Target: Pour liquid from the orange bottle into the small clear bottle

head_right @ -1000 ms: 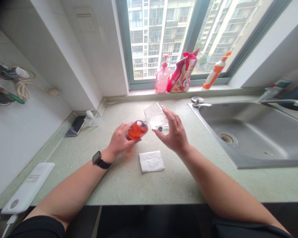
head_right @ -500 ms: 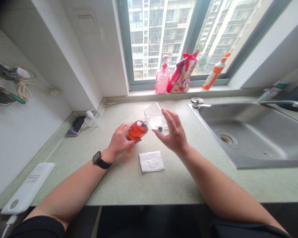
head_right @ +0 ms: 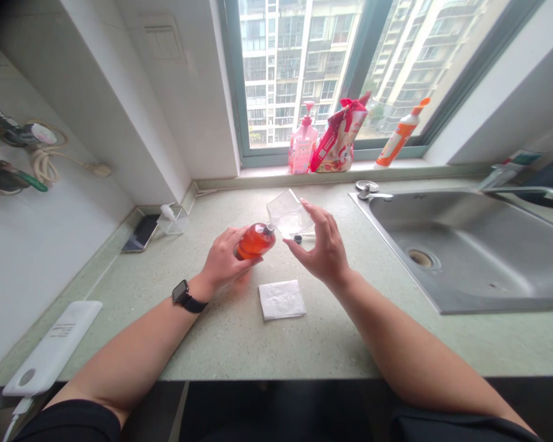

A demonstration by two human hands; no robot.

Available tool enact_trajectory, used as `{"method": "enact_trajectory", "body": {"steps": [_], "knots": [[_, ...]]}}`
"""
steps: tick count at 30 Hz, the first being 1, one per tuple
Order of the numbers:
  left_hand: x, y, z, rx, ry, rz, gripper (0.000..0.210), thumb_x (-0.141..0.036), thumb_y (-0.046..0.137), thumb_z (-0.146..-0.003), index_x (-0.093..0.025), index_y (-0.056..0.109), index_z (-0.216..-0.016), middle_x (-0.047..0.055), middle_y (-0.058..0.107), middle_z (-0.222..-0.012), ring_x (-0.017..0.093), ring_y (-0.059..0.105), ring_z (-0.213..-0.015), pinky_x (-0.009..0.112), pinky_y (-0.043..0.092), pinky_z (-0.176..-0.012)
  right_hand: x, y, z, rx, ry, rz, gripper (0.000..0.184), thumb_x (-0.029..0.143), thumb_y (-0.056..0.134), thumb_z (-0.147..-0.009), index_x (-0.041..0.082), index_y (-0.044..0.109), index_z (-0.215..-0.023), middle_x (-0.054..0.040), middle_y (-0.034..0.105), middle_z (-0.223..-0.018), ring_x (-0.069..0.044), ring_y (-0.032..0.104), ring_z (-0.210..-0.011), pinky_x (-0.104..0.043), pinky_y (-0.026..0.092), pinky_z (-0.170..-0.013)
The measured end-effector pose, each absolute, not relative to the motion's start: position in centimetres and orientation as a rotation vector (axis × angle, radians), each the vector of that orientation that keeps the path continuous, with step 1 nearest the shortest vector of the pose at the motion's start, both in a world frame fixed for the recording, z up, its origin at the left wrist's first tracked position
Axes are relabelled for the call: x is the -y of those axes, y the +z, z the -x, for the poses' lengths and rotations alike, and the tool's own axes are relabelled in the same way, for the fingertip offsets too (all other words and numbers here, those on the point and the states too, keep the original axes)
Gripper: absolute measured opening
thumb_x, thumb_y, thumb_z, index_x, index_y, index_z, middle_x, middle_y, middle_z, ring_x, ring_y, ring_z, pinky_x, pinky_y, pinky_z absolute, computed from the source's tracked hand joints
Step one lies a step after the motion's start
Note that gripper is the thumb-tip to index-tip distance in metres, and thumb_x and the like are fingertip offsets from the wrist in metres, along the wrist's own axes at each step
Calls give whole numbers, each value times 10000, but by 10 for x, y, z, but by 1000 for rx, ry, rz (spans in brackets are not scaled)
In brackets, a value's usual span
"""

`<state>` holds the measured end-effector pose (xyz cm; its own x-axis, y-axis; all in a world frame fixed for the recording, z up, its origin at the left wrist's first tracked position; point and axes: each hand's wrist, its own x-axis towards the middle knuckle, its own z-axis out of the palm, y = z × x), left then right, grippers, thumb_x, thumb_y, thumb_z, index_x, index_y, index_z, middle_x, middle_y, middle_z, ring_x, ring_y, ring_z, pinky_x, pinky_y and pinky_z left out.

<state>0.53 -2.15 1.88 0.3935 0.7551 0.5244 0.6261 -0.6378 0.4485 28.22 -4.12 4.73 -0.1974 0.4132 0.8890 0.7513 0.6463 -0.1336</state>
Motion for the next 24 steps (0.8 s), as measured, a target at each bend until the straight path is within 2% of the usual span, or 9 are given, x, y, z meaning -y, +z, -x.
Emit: {"method": "enact_trajectory", "body": {"steps": [9, 14, 24], "knots": [[21, 19, -5, -1257, 1066, -2475, 792, -634, 820, -884, -262, 557, -1532, 113, 700, -1305, 320, 677, -1175, 477, 542, -1036, 40, 48, -283, 1826, -391, 930, 914, 340, 837, -895, 305, 345, -1664, -161, 638, -1515, -392, 660, -1349, -603, 636, -1052], [20, 21, -4, -1229, 1075, -2488, 742, -592, 843, -878, -221, 585, -1466, 128, 707, -1305, 320, 684, -1171, 478, 540, -1021, 40, 50, -278, 1821, -398, 904, 906, 300, 834, -891, 300, 358, -1662, -158, 646, -1507, -383, 673, -1329, -604, 634, -1060], [19, 24, 1, -1203, 1101, -2487, 638, -537, 845, -872, -217, 598, -1366, 123, 721, -1260, 304, 707, -1116, 447, 558, -952, 39, 55, -266, 1829, -415, 908, 906, 269, 819, -879, 289, 360, -1660, -170, 642, -1502, -392, 668, -1330, -615, 639, -1044]]}}
